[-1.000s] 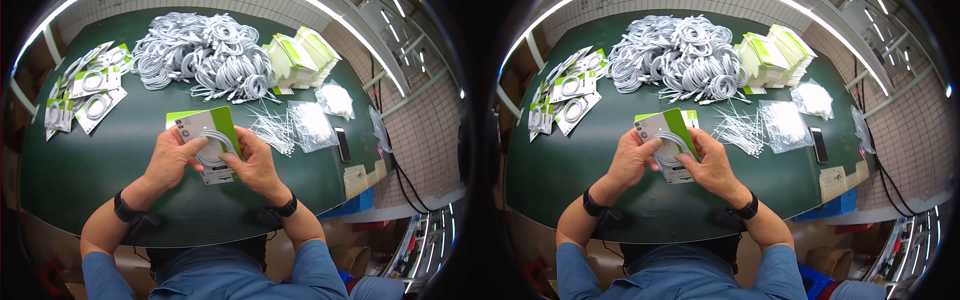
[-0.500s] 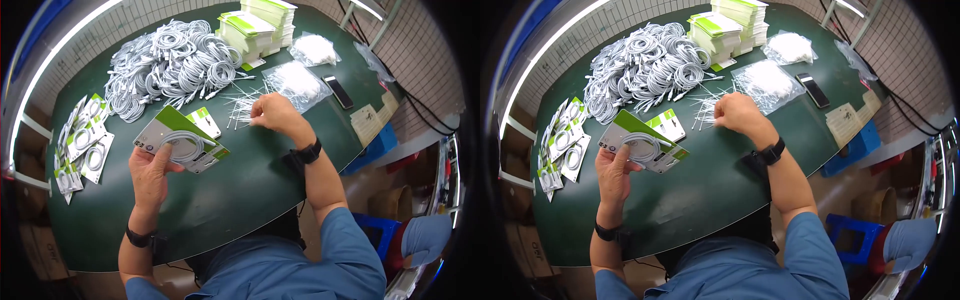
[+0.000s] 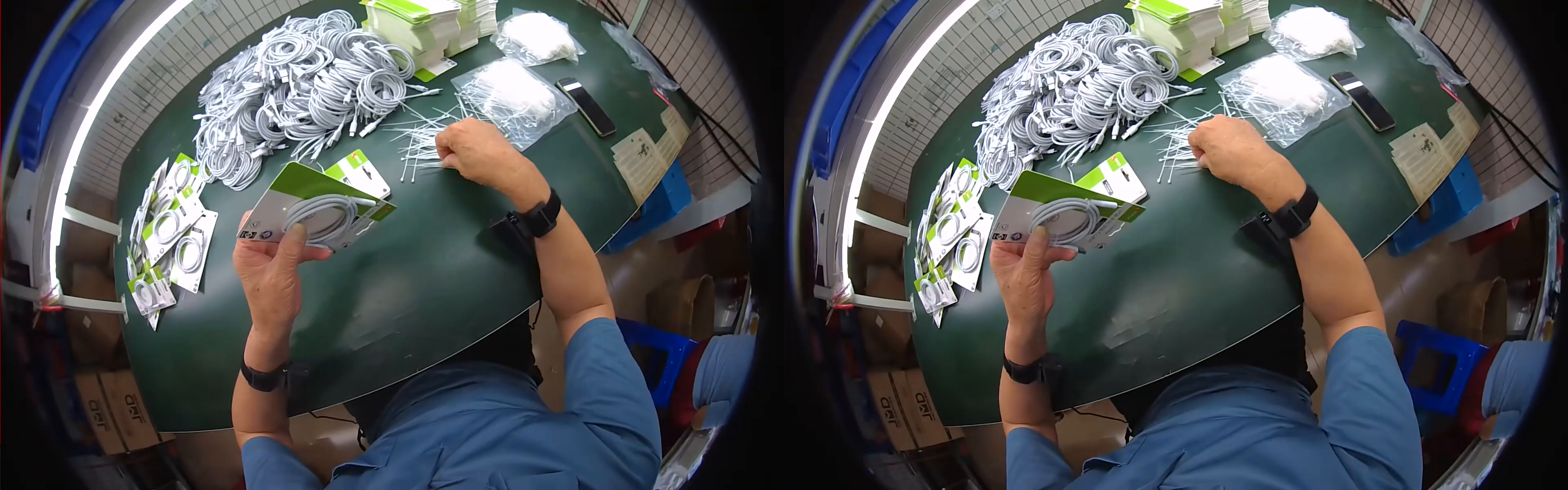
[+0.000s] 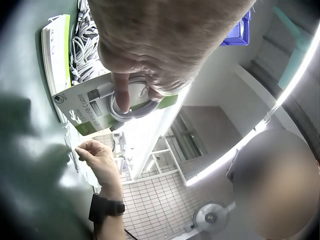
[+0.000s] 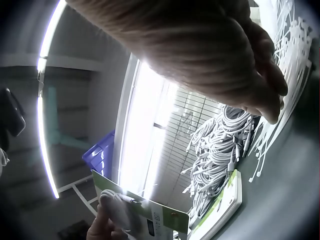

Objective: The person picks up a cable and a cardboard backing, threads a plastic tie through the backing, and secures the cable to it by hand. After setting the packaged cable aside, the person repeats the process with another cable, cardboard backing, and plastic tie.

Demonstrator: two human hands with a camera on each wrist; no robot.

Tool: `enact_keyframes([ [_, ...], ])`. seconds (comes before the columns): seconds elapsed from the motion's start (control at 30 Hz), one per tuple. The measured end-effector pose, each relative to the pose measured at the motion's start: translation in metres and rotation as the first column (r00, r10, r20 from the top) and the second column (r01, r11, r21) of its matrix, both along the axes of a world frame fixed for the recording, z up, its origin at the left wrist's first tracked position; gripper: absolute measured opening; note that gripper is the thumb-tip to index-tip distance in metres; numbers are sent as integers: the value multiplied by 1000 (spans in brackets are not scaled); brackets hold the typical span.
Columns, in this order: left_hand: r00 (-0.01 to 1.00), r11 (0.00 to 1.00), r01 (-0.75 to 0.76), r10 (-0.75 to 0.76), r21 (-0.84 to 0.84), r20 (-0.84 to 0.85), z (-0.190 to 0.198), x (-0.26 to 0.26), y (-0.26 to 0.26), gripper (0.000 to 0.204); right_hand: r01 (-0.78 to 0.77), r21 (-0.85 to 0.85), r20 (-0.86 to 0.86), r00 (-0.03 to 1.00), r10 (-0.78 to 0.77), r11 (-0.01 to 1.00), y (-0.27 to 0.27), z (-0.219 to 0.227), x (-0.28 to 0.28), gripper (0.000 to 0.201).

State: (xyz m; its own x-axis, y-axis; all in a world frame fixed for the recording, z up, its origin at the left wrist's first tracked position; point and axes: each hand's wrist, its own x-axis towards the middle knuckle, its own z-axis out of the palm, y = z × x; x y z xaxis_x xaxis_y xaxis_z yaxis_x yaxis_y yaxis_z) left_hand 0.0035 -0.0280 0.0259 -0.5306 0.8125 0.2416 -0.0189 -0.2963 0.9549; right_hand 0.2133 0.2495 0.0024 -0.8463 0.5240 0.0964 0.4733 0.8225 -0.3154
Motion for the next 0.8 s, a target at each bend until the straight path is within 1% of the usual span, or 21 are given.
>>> enact_keyframes([
  [0.03, 1000, 1000, -7, 7, -3, -1, 1, 0, -1, 31, -7, -3, -1, 1000, 7, 1000, 0, -1, -2, 7],
  [0.13, 986, 999, -49, 47, -8, -158, 7, 0, -5, 30, 81, 57, 40, 996, -83, 995, -2, -3, -5, 8],
  [0.17, 987, 998, -56, 54, -7, -154, 9, 1, -6, 30, 74, 59, 44, 996, -76, 996, -3, -4, -5, 8],
  [0.27, 965, 993, -73, 93, 87, -245, 15, 4, -10, 26, 58, 82, -201, 979, -40, 995, -4, -8, -4, 12],
  [0.3, 968, 992, -83, 104, 98, -229, 16, 4, -10, 26, 48, 95, -186, 982, -30, 994, -3, -7, -5, 12],
  [0.4, 928, 980, -100, 155, 173, -340, 12, 6, -6, 23, 20, 7, -324, 946, -17, 1000, -4, -4, -7, 12],
  [0.43, 936, 975, -114, 169, 188, -310, 10, 6, -4, 23, 11, 27, -296, 955, -2, 1000, -3, -5, -8, 12],
  [0.53, 814, 972, -80, 191, 220, -548, 7, 1, 0, 21, 52, 18, -355, 934, -42, 998, -2, -11, -9, 19],
  [0.57, 825, 967, -96, 211, 238, -524, 6, 1, 1, 21, 40, 40, -334, 942, -25, 998, -3, -7, -8, 19],
  [0.67, 806, 975, -116, 204, 191, -555, 4, 0, 1, 23, 74, -98, -295, 950, -100, 992, -9, 1, -8, 21],
  [0.7, 811, 971, -128, 220, 202, -543, 3, 0, 2, 23, 65, -84, -285, 955, -86, 994, -11, 2, -8, 21],
  [0.8, 801, 976, -81, 186, 204, -569, 0, -1, 3, 24, 140, -102, -347, 923, -167, 985, -14, 3, -12, 17],
])
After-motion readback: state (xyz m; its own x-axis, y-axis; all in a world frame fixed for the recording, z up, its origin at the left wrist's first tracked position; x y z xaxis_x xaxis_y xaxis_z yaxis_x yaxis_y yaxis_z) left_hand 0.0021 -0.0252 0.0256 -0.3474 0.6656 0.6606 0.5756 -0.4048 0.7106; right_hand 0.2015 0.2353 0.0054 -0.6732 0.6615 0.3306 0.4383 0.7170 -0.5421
